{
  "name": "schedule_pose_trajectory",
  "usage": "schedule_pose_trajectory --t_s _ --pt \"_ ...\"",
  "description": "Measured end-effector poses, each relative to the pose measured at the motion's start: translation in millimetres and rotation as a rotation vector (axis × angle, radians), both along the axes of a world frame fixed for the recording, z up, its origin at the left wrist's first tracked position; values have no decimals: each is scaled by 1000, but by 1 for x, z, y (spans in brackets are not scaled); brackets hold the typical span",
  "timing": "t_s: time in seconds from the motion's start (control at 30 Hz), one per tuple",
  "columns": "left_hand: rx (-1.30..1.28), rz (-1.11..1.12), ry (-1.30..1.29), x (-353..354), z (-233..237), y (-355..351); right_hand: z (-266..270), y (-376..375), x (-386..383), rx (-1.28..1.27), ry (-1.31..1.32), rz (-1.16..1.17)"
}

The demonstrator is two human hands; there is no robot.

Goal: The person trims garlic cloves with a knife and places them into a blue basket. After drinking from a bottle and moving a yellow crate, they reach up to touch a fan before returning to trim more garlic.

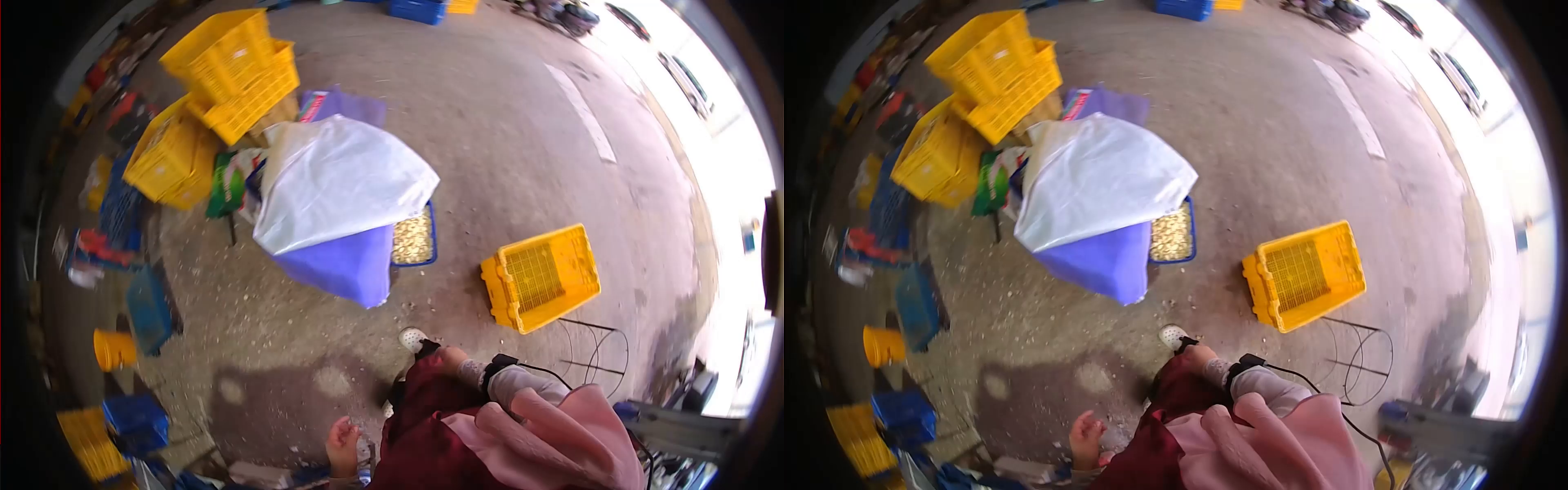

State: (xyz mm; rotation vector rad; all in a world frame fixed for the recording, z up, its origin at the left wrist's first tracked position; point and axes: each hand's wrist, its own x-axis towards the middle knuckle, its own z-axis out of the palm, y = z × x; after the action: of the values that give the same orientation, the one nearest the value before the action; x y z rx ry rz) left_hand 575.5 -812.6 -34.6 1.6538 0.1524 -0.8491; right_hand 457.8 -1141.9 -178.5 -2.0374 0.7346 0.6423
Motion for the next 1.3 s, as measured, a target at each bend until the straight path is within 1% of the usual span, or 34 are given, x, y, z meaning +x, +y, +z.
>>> schedule_pose_trajectory --t_s 0.03,0.1,0.17,0.23,0.27,0.3,0.33,0.4,0.43,0.5,0.53,0.6,0.63,0.67,0.7,0.73,0.77,0.8,0.83,0.87,0.9,0.93,0.97,1.0,1.03,1.07,1.1,1.13,1.17,1.2,1.23,1.27,1.3 --pt "2 -45 3 6 -1 -27 -27 -24 -18 -85 64 -130" --pt "10 -211 92 12 -6 -79 -64 -70 -49 -189 174 -249" --pt "22 -297 129 12 -30 -116 -90 -113 -73 -308 341 -432" --pt "-1 -347 261 8 -50 -144 -144 -153 -106 -426 483 -540" --pt "48 -421 262 9 -55 -159 -158 -170 -116 -458 547 -638" --pt "54 -428 263 7 -68 -165 -171 -188 -125 -491 609 -730" --pt "43 -427 316 1 -86 -163 -187 -206 -133 -485 614 -738" --pt "45 -436 372 -7 -126 -156 -224 -234 -155 -502 685 -875" --pt "92 -476 365 -8 -145 -149 -246 -242 -164 -484 695 -877" --pt "167 -516 364 -6 -172 -140 -287 -248 -181 -767 680 -824" --pt "210 -528 363 -7 -180 -136 -304 -250 -190 -745 692 -817" --pt "264 -540 361 -9 -190 -135 -330 -260 -201 -464 616 -986" --pt "269 -576 357 -8 -191 -136 -335 -258 -202 -449 621 -985" --pt "267 -615 350 -6 -188 -141 -328 -259 -202 -542 605 -897" --pt "271 -621 341 -2 -183 -150 -314 -262 -196 -635 581 -814" --pt "298 -630 328 0 -174 -160 -294 -263 -192 -613 474 -772" --pt "312 -640 313 3 -167 -170 -265 -260 -189 -621 471 -788" --pt "294 -657 300 10 -168 -177 -232 -261 -186 -546 445 -724" --pt "233 -688 322 20 -173 -183 -198 -262 -186 -472 419 -655" --pt "171 -713 342 27 -170 -188 -167 -260 -200 -440 362 -641" --pt "151 -714 326 36 -155 -206 -120 -263 -209 -392 298 -644" --pt "88 -630 360 44 -141 -228 -66 -270 -216 -339 166 -646" --pt "15 -524 387 50 -123 -250 -67 -279 -251 -215 -41 -836" --pt "-19 -483 382 54 -109 -264 -4 -290 -238 -321 -79 -842" --pt "-57 -412 367 60 -94 -274 17 -302 -233 -106 -393 -1103" --pt "-103 -390 381 65 -74 -283 52 -314 -220 -200 -356 -1047" --pt "-151 -351 379 72 -57 -288 78 -319 -208 -309 -330 -898" --pt "-250 -288 308 80 -54 -286 95 -320 -192 -403 -320 -821" --pt "-336 -222 235 86 -53 -280 168 -300 -133 -303 -270 -798" --pt "-327 -172 194 96 -39 -271 144 -308 -128 -190 -667 -612" --pt "-315 -125 159 115 -21 -261 192 -291 -85 -186 -646 -550" --pt "-295 -23 105 130 -5 -246 236 -264 -36 -184 -645 -470" --pt "-269 63 67 142 7 -227 270 -241 -4 -170 -677 -384"
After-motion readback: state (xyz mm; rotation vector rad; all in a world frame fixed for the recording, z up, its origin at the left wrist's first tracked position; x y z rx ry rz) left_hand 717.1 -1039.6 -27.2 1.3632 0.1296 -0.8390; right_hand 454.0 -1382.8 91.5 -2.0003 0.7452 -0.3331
